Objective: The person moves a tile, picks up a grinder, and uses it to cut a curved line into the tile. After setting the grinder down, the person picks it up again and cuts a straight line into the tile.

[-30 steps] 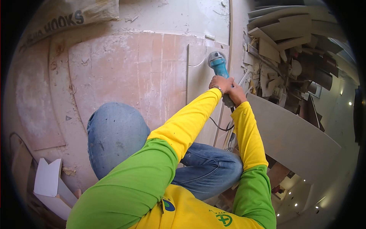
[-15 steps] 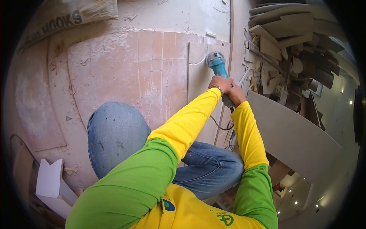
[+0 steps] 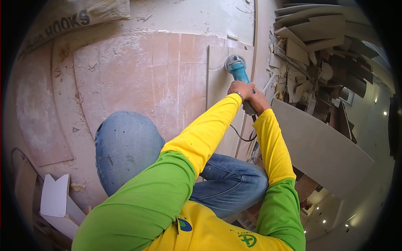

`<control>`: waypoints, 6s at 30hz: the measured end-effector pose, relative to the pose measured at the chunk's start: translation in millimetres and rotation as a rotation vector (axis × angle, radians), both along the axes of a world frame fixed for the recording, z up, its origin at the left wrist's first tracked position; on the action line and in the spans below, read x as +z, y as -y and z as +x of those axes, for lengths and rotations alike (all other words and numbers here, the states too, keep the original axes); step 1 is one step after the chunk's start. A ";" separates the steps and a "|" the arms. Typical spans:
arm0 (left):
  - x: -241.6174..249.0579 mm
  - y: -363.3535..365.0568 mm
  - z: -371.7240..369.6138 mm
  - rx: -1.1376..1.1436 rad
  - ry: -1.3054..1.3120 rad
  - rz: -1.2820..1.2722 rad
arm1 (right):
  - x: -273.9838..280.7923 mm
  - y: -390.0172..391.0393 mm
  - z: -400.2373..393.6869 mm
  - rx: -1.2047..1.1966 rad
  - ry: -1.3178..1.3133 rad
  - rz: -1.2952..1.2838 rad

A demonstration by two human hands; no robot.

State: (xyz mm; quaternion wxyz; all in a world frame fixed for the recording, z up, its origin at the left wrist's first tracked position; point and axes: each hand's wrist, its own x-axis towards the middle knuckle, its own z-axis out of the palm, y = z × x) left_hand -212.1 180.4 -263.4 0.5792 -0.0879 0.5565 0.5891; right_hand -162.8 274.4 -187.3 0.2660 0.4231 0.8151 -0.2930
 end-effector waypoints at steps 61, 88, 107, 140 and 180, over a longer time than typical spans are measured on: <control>3.4 13.7 -16.9 -0.099 -0.071 -0.013 | 15.4 39.7 -16.0 -0.156 -0.009 -0.089; -24.1 12.3 -18.8 0.144 0.095 0.079 | -9.2 27.7 -31.1 0.126 0.097 0.119; -14.2 35.9 -24.4 0.261 0.256 0.144 | -18.7 37.8 -36.5 0.171 0.080 0.154; -26.5 -8.8 -3.3 0.182 -0.018 0.020 | 0.6 16.7 -30.7 0.166 0.061 0.104; -0.8 27.5 -7.5 -0.046 -0.162 0.060 | 26.4 56.4 -11.4 -0.230 0.051 -0.231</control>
